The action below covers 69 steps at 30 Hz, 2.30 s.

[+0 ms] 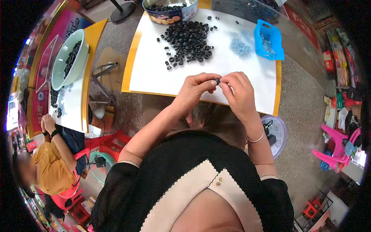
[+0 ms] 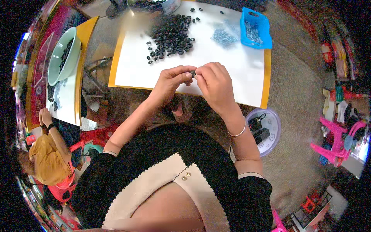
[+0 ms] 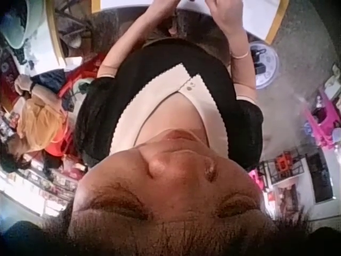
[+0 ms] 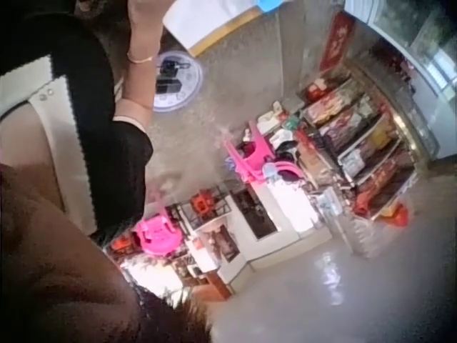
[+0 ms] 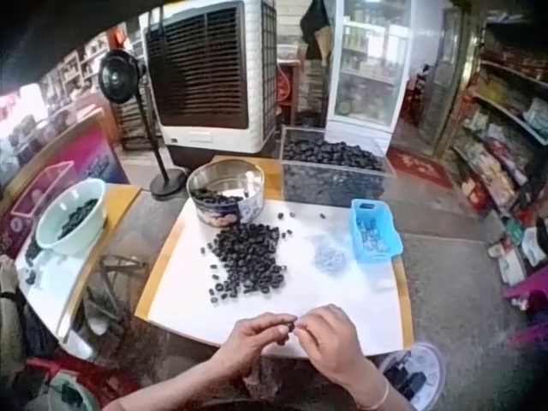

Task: The person assembles small parts by inserting metal pins into black plastic components by hand.

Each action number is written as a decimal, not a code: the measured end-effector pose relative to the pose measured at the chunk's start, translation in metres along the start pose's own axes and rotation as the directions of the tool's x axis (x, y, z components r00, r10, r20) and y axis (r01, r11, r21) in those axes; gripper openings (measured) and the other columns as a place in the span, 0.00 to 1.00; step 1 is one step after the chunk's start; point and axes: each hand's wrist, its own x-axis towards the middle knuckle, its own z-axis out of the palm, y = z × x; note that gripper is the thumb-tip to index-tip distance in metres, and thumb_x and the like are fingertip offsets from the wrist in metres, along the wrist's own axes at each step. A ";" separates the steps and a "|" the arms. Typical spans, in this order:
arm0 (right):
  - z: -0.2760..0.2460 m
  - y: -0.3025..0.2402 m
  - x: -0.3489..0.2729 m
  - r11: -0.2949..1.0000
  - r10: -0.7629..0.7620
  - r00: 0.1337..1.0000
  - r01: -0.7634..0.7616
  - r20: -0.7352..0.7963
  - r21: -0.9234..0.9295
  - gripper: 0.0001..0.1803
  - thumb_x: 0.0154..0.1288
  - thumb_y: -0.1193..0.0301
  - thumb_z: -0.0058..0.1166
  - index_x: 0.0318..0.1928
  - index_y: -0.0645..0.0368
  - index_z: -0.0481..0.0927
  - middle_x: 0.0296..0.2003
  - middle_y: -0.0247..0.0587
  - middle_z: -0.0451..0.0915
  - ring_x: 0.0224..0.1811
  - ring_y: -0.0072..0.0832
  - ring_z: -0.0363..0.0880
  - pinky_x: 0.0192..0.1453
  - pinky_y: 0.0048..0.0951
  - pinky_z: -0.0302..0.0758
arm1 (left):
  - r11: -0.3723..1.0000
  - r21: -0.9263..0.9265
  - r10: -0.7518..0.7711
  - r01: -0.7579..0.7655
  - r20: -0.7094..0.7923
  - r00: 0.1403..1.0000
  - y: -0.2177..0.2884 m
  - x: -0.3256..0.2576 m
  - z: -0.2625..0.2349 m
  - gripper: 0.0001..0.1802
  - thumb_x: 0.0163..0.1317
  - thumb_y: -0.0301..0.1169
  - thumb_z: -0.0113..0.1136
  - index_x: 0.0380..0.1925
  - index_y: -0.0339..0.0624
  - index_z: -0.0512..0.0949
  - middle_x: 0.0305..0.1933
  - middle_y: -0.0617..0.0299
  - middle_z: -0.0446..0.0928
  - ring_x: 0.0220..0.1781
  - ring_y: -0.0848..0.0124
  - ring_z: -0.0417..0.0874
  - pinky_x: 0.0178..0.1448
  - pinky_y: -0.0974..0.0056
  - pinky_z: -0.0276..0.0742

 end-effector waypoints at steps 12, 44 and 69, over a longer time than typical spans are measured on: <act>0.023 0.009 -0.003 0.317 0.447 0.755 -0.635 0.479 0.705 0.06 0.61 0.72 0.55 0.32 0.59 0.72 0.26 0.27 0.70 0.27 0.15 0.66 0.33 0.16 0.63 | 0.865 -0.411 -0.207 0.288 0.229 0.951 -0.017 -0.011 -0.036 0.14 0.63 0.27 0.53 0.48 0.33 0.75 0.36 0.62 0.77 0.33 0.77 0.75 0.41 0.72 0.74; 0.058 -0.025 0.028 0.438 0.452 0.843 -0.494 0.291 0.751 0.10 0.60 0.79 0.52 0.42 0.65 0.80 0.31 0.32 0.78 0.32 0.16 0.72 0.38 0.17 0.69 | 0.770 -0.632 -0.166 0.086 -0.068 0.984 0.003 -0.033 -0.059 0.13 0.63 0.26 0.53 0.46 0.33 0.73 0.39 0.57 0.78 0.35 0.75 0.78 0.41 0.73 0.76; 0.044 -0.038 0.004 0.913 0.146 0.984 -0.094 -0.104 0.397 0.07 0.54 0.81 0.58 0.35 0.61 0.79 0.31 0.37 0.78 0.31 0.25 0.76 0.35 0.23 0.74 | 0.953 -0.299 -0.011 -0.037 -0.158 0.987 0.016 -0.034 -0.032 0.11 0.61 0.25 0.57 0.42 0.32 0.77 0.32 0.63 0.78 0.32 0.77 0.76 0.39 0.73 0.74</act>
